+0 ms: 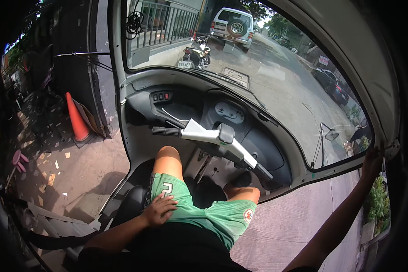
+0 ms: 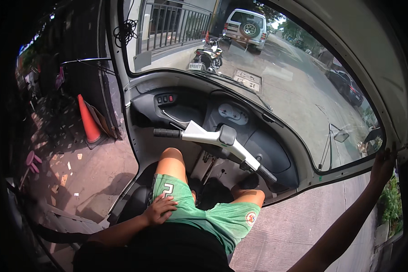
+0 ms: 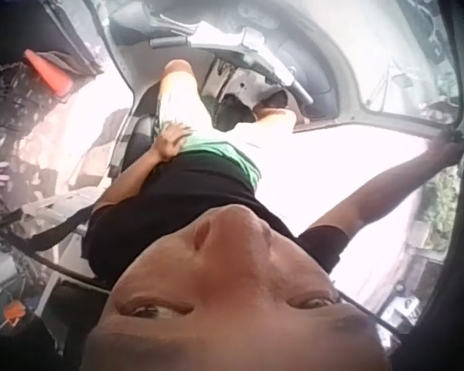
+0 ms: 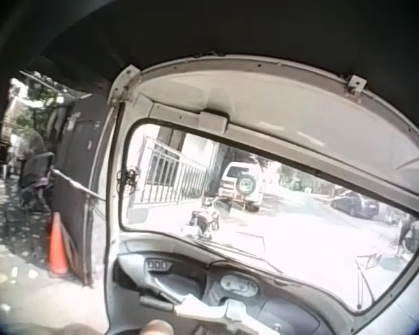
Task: Gathering hardware and fastening it to the interior roof frame of a vehicle.
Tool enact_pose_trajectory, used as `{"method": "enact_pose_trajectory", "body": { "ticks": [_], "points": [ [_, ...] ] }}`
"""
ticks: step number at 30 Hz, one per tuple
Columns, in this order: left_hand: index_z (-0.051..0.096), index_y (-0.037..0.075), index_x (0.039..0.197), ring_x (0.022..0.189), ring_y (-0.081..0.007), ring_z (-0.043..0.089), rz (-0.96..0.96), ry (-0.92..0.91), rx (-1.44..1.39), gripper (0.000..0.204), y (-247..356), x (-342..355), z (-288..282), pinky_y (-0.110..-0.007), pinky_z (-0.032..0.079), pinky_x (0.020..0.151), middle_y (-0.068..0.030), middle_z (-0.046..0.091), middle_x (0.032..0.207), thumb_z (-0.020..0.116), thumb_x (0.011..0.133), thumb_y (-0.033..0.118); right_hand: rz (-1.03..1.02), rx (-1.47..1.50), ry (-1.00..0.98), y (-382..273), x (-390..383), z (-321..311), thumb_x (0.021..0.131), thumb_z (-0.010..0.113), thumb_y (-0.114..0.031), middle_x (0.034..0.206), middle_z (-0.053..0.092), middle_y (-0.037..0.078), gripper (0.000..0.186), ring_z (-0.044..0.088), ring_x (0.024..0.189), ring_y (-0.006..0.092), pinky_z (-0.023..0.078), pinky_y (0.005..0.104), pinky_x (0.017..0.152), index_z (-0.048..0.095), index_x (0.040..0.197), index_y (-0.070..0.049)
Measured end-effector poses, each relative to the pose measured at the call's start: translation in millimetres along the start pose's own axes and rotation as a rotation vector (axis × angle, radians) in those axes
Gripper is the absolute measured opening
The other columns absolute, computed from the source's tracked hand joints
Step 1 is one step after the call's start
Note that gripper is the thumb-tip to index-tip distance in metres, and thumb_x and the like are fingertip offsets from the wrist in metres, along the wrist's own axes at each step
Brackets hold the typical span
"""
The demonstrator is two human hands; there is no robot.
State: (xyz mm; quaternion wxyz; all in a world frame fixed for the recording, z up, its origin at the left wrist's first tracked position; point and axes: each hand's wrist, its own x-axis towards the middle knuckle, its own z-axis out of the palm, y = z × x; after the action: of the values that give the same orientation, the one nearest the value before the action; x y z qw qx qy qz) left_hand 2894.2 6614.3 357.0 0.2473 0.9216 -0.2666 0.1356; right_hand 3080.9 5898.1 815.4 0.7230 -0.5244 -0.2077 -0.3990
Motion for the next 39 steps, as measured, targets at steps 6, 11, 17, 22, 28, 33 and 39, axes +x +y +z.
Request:
{"method": "enact_pose_trajectory", "body": {
  "ticks": [6, 11, 17, 22, 28, 33, 39],
  "points": [
    [0.068, 0.012, 0.105, 0.129, -0.0213, 0.055, -0.042, 0.151, -0.154, 0.022, -14.8, 1.3, 1.4, -0.049, 0.027, 0.117, -0.0023, 0.067, 0.121, 0.064, 0.086, 0.022, -0.045, 0.125, 0.131, 38.8, 12.7, 15.5, 0.105, 0.042, -0.012, 0.076, 0.032, 0.001, 0.012, 0.036, 0.07, 0.0146, 0.038, 0.0292, 0.063, 0.051, 0.108, -0.004],
    [0.069, 0.012, 0.103, 0.128, -0.0202, 0.055, -0.075, 0.202, -0.168, 0.02, -13.1, 1.6, 0.6, -0.048, 0.028, 0.117, -0.0008, 0.068, 0.118, 0.063, 0.086, 0.021, -0.035, 0.26, 0.013, 29.8, 11.1, 12.5, 0.103, 0.045, -0.006, 0.073, 0.03, 0.002, 0.016, 0.033, 0.068, 0.015, 0.035, 0.0302, 0.06, 0.041, 0.088, -0.009],
    [0.069, 0.011, 0.102, 0.111, -0.0223, 0.063, -0.132, -0.001, -0.273, 0.023, 12.0, 61.0, -15.4, -0.044, 0.042, 0.098, -0.0053, 0.07, 0.11, 0.068, 0.089, 0.029, 0.008, -0.075, -0.006, 35.6, -65.1, 42.8, 0.101, 0.057, -0.022, 0.101, 0.055, 0.0, 0.023, 0.052, 0.087, 0.0127, 0.045, 0.0292, 0.073, 0.055, 0.122, -0.012],
    [0.06, 0.005, 0.122, 0.104, -0.0293, 0.064, 0.383, 0.08, -0.365, 0.037, 106.3, 200.8, -50.2, -0.041, 0.046, 0.091, -0.0118, 0.065, 0.116, 0.064, 0.095, 0.031, 0.31, -0.211, -0.234, 55.9, -255.7, 126.9, 0.098, 0.06, -0.011, 0.086, 0.058, 0.002, 0.024, 0.042, 0.065, 0.0056, 0.031, 0.0236, 0.056, 0.059, 0.118, 0.002],
    [0.048, -0.007, 0.132, 0.102, -0.0358, 0.064, 0.222, -0.142, -0.57, 0.046, 203.8, 271.0, -2.6, -0.039, 0.051, 0.09, -0.0242, 0.06, 0.119, 0.049, 0.104, 0.029, 0.538, 0.029, -0.028, 133.4, -426.0, 132.9, 0.095, 0.061, -0.002, 0.085, 0.061, 0.005, 0.013, 0.055, 0.068, 0.0096, 0.045, 0.0239, 0.059, 0.058, 0.107, 0.001],
    [0.059, -0.003, 0.098, 0.073, -0.0246, 0.066, 0.345, -0.184, -0.559, 0.023, 222.2, 313.4, 32.7, -0.036, 0.051, 0.069, -0.0146, 0.064, 0.087, 0.051, 0.103, 0.018, 0.472, -0.205, 0.211, 196.9, -483.7, 100.4, 0.097, 0.063, -0.009, 0.09, 0.066, 0.01, 0.013, 0.066, 0.082, 0.0158, 0.055, 0.0297, 0.07, 0.057, 0.106, -0.001],
    [0.061, 0.002, 0.109, 0.062, -0.008, 0.042, 0.647, 0.098, -0.681, 0.025, 310.3, 434.7, -31.4, -0.026, 0.038, 0.059, 0.0011, 0.045, 0.067, 0.045, 0.107, 0.021, 0.885, -1.128, -0.056, 233.1, -691.7, 26.2, 0.094, 0.06, -0.026, 0.11, 0.061, 0.02, 0.033, 0.06, 0.103, 0.0371, 0.048, 0.0474, 0.087, 0.057, 0.118, -0.003]
  ]
}}
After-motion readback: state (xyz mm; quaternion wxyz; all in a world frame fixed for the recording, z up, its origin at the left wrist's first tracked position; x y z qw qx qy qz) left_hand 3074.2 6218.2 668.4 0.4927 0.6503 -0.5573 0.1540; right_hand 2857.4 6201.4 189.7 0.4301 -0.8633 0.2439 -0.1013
